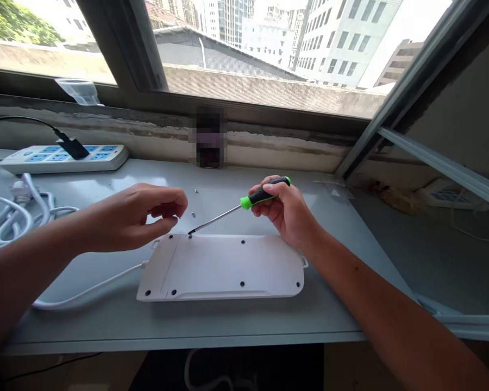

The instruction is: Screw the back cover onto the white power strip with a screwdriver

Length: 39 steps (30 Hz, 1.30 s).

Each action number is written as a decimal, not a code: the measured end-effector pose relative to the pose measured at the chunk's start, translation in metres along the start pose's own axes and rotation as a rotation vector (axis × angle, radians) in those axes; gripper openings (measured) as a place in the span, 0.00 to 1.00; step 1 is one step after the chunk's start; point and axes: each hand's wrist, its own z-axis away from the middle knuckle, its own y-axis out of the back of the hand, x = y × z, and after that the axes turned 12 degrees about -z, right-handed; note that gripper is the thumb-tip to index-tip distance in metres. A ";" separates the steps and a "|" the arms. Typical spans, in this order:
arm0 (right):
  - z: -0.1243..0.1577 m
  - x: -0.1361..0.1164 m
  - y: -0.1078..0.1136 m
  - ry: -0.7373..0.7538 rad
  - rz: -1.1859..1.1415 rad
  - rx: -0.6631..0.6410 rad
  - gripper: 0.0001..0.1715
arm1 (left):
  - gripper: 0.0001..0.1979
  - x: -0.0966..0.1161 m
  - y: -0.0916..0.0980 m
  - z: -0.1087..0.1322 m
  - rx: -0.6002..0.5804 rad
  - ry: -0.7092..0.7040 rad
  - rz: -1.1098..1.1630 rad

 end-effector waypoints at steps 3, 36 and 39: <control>0.000 0.002 0.000 -0.011 0.005 -0.013 0.10 | 0.02 0.002 0.001 0.000 -0.016 -0.032 -0.012; -0.006 0.004 0.007 -0.020 0.104 0.106 0.10 | 0.11 0.004 -0.009 -0.007 -0.214 0.013 0.098; -0.007 0.005 0.008 -0.013 0.120 0.112 0.10 | 0.12 0.006 -0.004 -0.006 -0.228 0.029 0.071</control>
